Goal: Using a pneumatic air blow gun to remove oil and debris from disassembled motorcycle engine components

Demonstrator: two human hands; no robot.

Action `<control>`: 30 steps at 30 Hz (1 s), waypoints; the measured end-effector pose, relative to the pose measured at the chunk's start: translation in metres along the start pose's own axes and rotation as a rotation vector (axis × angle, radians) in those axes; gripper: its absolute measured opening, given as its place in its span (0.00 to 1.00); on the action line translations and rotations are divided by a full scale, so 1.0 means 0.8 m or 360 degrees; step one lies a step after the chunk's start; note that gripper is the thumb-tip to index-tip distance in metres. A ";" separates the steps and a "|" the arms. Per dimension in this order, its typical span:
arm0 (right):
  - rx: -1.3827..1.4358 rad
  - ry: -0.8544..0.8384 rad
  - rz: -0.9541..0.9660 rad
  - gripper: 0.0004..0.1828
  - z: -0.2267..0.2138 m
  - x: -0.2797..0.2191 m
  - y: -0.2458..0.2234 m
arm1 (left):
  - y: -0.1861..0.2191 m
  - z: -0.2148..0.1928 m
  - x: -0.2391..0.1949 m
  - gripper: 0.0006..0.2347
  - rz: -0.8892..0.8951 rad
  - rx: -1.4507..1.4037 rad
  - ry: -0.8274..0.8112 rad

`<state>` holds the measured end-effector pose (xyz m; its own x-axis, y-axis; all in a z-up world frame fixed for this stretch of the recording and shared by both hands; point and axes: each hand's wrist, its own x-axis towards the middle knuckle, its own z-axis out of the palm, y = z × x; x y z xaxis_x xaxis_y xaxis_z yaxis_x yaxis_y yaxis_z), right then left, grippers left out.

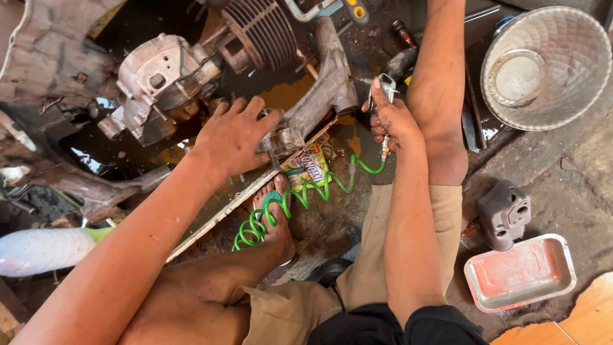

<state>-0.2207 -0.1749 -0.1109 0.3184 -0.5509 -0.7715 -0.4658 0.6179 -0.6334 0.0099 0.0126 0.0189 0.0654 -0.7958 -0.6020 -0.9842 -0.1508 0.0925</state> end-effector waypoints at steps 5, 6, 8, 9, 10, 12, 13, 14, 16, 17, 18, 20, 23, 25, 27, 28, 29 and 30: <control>-0.0016 -0.0065 0.0051 0.37 -0.004 0.000 -0.006 | 0.002 -0.002 0.000 0.30 -0.0042 0.0000 -0.0021; -0.0018 -0.0062 0.0046 0.37 -0.005 0.003 -0.006 | 0.002 -0.003 -0.001 0.30 -0.0040 -0.0001 -0.0015; 0.0006 -0.0109 0.0068 0.39 -0.009 0.008 -0.005 | 0.004 -0.004 -0.001 0.30 -0.0052 0.0000 -0.0013; 0.0005 -0.0101 0.0066 0.39 -0.009 0.004 -0.005 | 0.003 -0.002 -0.002 0.30 -0.0046 -0.0002 -0.0008; 0.0040 -0.0097 0.0023 0.39 -0.009 0.001 -0.006 | 0.002 -0.001 -0.002 0.30 -0.0032 0.0017 0.0009; 0.0070 -0.0088 -0.0028 0.40 -0.013 -0.011 -0.013 | 0.001 -0.002 -0.002 0.30 -0.0017 0.0033 0.0038; 0.0009 -0.0098 -0.0036 0.41 -0.015 -0.018 -0.019 | 0.002 -0.004 0.000 0.30 -0.0031 0.0043 0.0012; -0.0052 -0.0113 -0.0035 0.42 -0.016 -0.028 -0.022 | 0.003 -0.004 -0.002 0.30 -0.0048 0.0049 -0.0024; 0.0098 0.0013 -0.0151 0.38 -0.023 -0.002 0.004 | 0.004 -0.001 -0.001 0.30 -0.0051 0.0048 -0.0016; 0.0253 0.0139 -0.0269 0.34 -0.025 0.011 0.017 | 0.003 0.000 0.000 0.30 -0.0052 0.0051 -0.0009; 0.0251 0.0135 -0.0272 0.34 -0.027 0.014 0.017 | 0.002 0.001 0.001 0.30 -0.0057 0.0051 -0.0007; 0.0467 0.0465 -0.0480 0.34 -0.029 0.019 0.020 | 0.000 0.006 0.002 0.30 -0.0037 0.0050 0.0005; 0.0657 0.0668 -0.0620 0.33 -0.021 0.004 0.005 | 0.003 -0.002 0.000 0.31 -0.0041 0.0048 -0.0021; 0.0741 0.0770 -0.0656 0.32 -0.027 0.019 0.011 | 0.002 -0.001 0.002 0.30 -0.0030 0.0053 -0.0012; 0.0821 0.0852 -0.0678 0.32 -0.028 0.030 0.013 | 0.001 -0.001 0.002 0.30 -0.0038 0.0050 -0.0017; 0.0829 0.0847 -0.0670 0.32 -0.028 0.033 0.015 | 0.001 -0.001 0.002 0.30 -0.0032 0.0042 -0.0015; 0.0838 0.0843 -0.0663 0.32 -0.028 0.036 0.018 | 0.001 -0.001 0.002 0.30 -0.0025 0.0035 -0.0013; 0.0836 0.0842 -0.0661 0.32 -0.027 0.033 0.015 | 0.001 0.000 0.002 0.30 -0.0026 0.0033 -0.0015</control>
<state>-0.2360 -0.1938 -0.1374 -0.1096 -0.8991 -0.4238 0.0884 0.4159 -0.9051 0.0093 0.0115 0.0179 0.0801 -0.7878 -0.6107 -0.9863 -0.1514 0.0660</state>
